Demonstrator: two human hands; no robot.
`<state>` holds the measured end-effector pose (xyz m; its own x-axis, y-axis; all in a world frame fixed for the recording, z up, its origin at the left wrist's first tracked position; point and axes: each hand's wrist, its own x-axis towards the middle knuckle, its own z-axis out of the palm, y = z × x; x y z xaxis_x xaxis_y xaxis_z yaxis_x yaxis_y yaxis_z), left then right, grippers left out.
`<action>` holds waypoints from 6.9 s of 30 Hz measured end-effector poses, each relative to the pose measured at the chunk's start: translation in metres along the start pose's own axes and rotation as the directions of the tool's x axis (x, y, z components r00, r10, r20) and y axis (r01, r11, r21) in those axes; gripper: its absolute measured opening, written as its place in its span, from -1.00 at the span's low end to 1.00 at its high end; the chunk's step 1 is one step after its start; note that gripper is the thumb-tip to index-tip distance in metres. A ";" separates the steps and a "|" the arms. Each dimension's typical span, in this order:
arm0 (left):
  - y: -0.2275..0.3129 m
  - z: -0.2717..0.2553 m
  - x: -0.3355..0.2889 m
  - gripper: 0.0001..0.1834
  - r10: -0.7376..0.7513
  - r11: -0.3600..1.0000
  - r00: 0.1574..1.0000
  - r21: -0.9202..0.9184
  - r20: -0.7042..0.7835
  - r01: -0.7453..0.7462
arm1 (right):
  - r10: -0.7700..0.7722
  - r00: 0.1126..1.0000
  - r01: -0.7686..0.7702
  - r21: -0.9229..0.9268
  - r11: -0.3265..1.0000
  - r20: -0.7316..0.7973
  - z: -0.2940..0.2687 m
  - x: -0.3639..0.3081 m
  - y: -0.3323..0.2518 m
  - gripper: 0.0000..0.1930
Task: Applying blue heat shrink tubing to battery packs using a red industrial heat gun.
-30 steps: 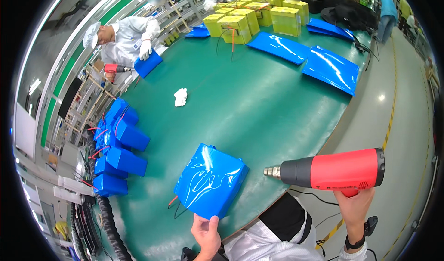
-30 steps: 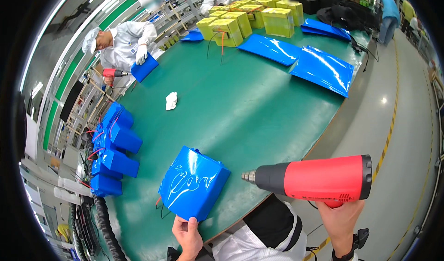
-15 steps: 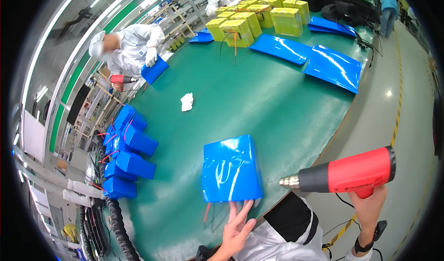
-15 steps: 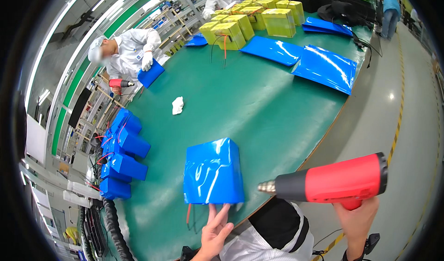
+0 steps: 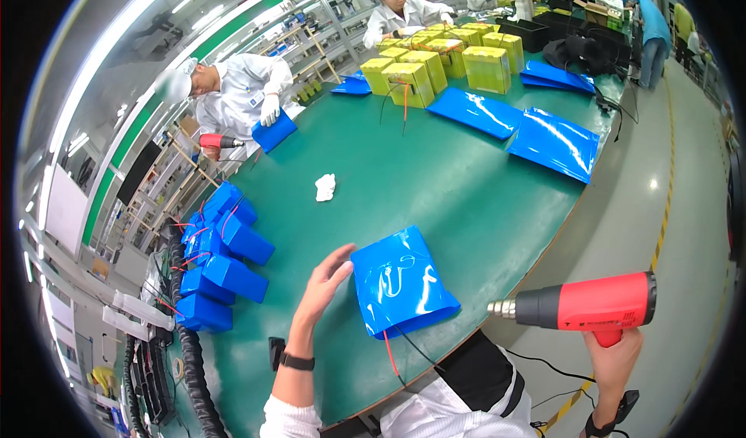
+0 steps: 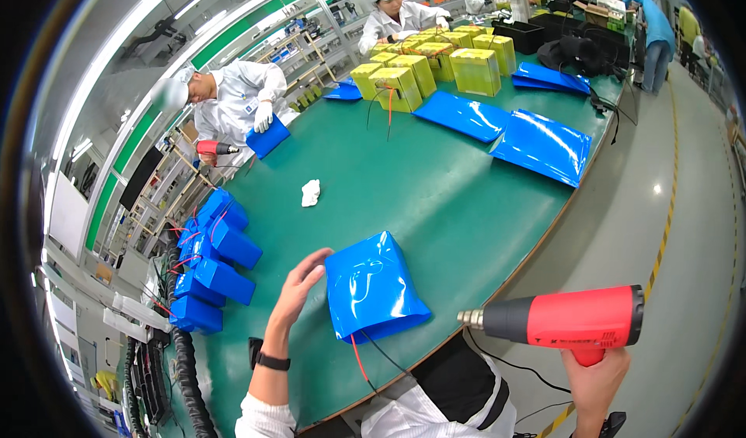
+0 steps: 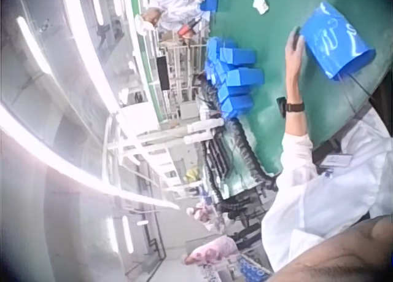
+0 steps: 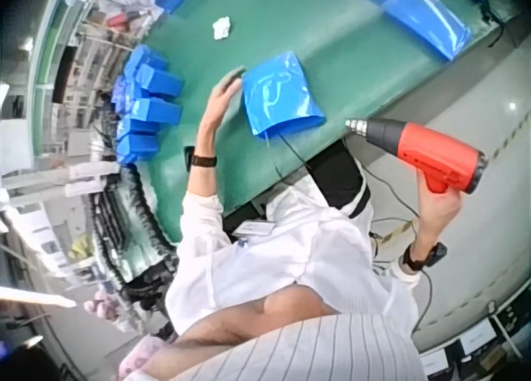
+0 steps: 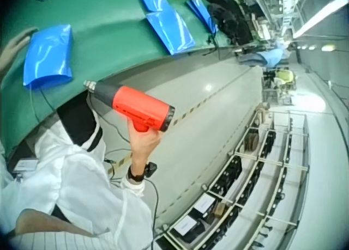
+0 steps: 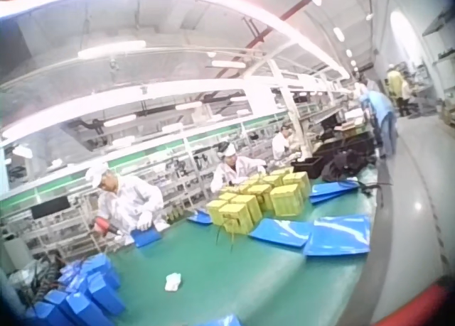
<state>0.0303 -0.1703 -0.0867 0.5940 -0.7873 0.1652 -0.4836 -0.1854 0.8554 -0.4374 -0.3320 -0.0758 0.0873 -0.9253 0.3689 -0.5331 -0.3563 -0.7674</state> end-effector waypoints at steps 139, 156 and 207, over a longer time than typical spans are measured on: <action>0.112 0.170 -0.109 -0.50 0.601 0.723 0.781 0.302 0.170 -0.622 | -0.550 0.833 0.551 -0.005 0.834 0.058 0.050 0.119 -0.091 -0.54; 0.111 0.170 -0.101 -0.48 0.600 0.723 0.779 0.293 0.184 -0.626 | -0.528 0.845 0.533 -0.063 0.844 0.078 0.064 0.143 -0.093 -0.58; 0.022 0.001 -0.052 -0.48 -0.028 0.763 0.979 0.629 -0.203 0.152 | 0.055 0.998 -0.057 0.104 0.993 0.025 0.013 0.020 0.005 -0.50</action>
<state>-0.0116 -0.1335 -0.0773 0.7254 -0.6461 0.2374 -0.6826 -0.6308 0.3689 -0.4270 -0.3536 -0.0792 0.0789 -0.9463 0.3135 -0.4466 -0.3147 -0.8376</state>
